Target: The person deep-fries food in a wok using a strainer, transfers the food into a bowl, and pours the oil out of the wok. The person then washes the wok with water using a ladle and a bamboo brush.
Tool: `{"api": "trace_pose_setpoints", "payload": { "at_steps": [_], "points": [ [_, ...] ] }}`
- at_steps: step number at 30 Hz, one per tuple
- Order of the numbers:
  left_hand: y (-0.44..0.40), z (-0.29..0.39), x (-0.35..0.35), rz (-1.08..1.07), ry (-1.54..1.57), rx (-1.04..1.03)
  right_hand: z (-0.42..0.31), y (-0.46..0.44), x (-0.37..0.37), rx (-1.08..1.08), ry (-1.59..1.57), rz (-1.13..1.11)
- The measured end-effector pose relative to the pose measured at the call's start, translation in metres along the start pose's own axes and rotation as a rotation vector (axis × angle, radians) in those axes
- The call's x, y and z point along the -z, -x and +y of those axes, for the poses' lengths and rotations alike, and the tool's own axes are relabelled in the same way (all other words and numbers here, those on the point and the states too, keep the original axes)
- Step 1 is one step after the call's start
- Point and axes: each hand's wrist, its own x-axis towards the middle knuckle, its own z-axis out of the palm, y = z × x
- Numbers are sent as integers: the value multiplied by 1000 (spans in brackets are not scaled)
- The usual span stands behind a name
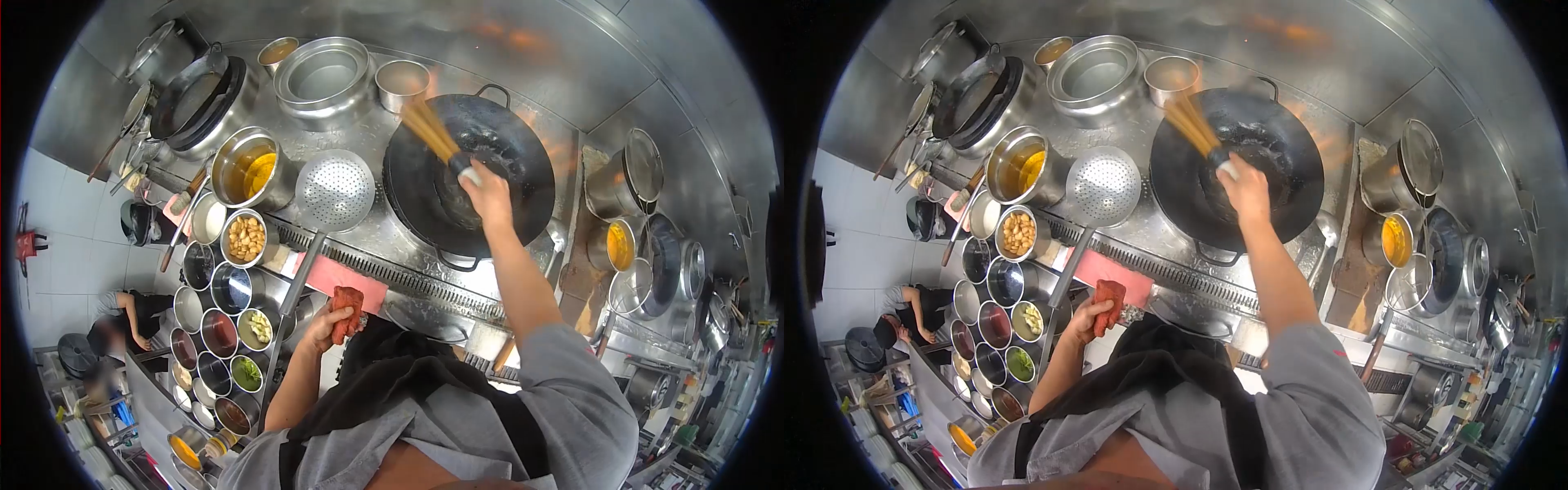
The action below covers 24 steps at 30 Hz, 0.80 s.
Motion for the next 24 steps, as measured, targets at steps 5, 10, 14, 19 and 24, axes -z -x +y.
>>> {"api": "trace_pose_setpoints", "payload": {
  "at_steps": [5,10,14,19,24],
  "points": [
    [6,1,24,74,-64,-10,56,50,112,-58,83,-435],
    [2,15,9,134,-117,-4,87,-10,129,-12,584,-105],
    [-12,33,-31,84,-204,-77,59,-22,39,137,424,6],
    [-30,28,-52,121,-256,-191,18,8,42,-28,15,-204],
    [-38,15,-74,116,-222,-233,26,68,169,42,131,-625]
  ]
}}
